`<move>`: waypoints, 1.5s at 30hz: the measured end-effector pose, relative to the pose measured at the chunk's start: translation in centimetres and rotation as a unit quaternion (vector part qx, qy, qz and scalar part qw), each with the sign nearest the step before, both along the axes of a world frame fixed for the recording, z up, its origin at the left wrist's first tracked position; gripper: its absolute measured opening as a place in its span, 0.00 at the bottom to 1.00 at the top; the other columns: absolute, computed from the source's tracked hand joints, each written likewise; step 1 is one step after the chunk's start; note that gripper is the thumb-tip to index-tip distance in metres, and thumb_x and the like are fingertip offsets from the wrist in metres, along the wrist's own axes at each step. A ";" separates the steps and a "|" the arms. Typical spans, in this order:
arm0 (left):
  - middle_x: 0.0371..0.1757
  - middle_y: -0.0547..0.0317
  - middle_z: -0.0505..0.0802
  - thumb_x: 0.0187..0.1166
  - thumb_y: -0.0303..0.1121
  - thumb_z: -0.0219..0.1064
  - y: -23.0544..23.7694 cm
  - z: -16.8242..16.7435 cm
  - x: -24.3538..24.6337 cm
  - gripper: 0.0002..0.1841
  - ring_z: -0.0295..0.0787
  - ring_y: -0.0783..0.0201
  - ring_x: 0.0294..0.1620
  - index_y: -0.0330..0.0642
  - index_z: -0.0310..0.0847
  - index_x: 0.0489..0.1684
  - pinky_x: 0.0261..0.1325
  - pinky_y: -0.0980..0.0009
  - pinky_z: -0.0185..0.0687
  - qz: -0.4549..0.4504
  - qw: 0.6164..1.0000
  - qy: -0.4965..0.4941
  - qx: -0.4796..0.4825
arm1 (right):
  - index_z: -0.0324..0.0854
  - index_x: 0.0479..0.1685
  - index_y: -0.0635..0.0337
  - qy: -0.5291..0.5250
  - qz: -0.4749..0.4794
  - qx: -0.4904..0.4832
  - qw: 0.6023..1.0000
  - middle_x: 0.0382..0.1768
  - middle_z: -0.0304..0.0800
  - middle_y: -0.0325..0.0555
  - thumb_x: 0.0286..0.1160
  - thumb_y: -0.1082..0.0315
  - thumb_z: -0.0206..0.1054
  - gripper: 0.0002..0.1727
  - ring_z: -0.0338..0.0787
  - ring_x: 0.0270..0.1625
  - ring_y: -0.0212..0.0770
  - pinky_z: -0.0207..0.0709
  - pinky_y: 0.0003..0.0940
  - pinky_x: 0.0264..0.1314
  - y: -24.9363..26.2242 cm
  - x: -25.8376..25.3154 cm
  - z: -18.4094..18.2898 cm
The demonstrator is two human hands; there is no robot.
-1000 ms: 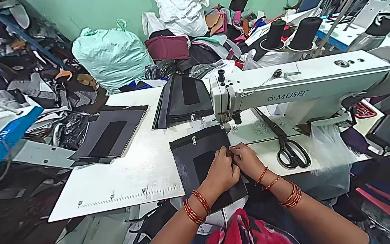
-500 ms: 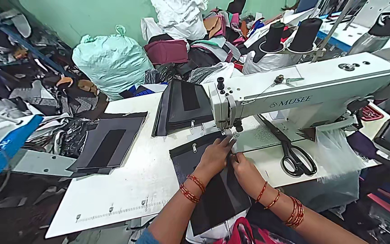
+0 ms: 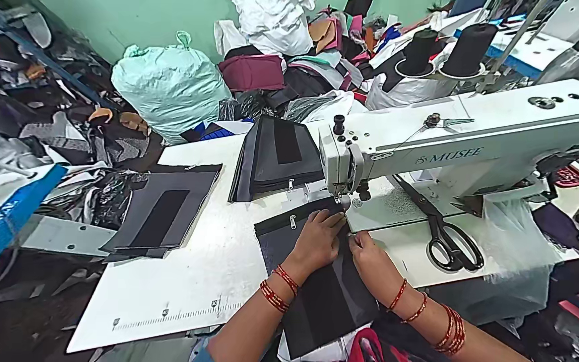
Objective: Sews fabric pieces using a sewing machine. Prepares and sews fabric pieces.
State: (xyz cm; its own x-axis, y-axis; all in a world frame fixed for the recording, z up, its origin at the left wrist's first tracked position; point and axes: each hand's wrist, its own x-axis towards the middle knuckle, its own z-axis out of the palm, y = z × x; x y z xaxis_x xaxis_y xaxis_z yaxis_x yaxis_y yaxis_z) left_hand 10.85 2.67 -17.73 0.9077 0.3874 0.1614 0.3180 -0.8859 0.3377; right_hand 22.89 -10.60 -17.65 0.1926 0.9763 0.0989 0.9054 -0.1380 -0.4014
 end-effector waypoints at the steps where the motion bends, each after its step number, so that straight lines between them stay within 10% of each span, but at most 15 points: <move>1: 0.74 0.52 0.89 0.71 0.27 0.57 -0.1 -0.1 -0.1 0.24 0.81 0.43 0.77 0.37 0.88 0.67 0.80 0.43 0.68 0.000 1.000 -0.006 0.001 | 0.87 0.58 0.76 -0.002 -0.002 0.008 1.000 0.52 0.87 0.69 0.73 0.82 0.63 0.16 0.94 0.44 0.57 0.89 0.41 0.44 0.0 0.0 -0.1; 21: 0.62 0.37 0.92 0.70 0.23 0.61 3.1 -0.5 0.7 0.20 0.85 0.39 0.72 0.30 0.90 0.60 0.78 0.46 0.75 -0.012 0.998 -0.060 -0.031 | 0.87 0.57 0.77 -0.020 -0.013 0.033 0.999 0.48 0.87 0.68 0.74 0.82 0.62 0.16 0.94 0.41 0.56 0.89 0.40 0.43 3.1 0.6 -0.7; 33: 0.57 0.39 0.94 0.70 0.25 0.61 6.2 -1.8 1.0 0.17 0.90 0.40 0.65 0.34 0.94 0.52 0.72 0.47 0.81 -0.049 0.992 -0.114 0.011 | 0.75 0.75 0.76 0.052 -0.022 -0.116 0.992 0.65 0.80 0.70 0.85 0.79 0.53 0.22 0.88 0.62 0.60 0.81 0.43 0.66 5.9 1.0 1.7; 41: 0.71 0.37 0.88 0.80 0.21 0.55 0.2 0.9 0.7 0.20 0.78 0.41 0.80 0.30 0.85 0.67 0.89 0.43 0.57 0.069 0.996 0.036 -0.054 | 0.78 0.78 0.67 0.126 -0.024 0.015 0.992 0.62 0.85 0.68 0.81 0.73 0.60 0.25 0.87 0.63 0.60 0.79 0.47 0.69 3.6 3.0 0.6; 45: 0.78 0.36 0.82 0.84 0.35 0.61 -5.4 0.9 -1.6 0.22 0.71 0.37 0.85 0.28 0.83 0.69 0.89 0.37 0.55 0.084 0.993 0.028 -0.083 | 0.93 0.50 0.65 0.208 -0.021 0.092 0.974 0.39 0.90 0.55 0.80 0.66 0.64 0.15 0.90 0.40 0.45 0.84 0.38 0.46 -2.8 3.6 0.6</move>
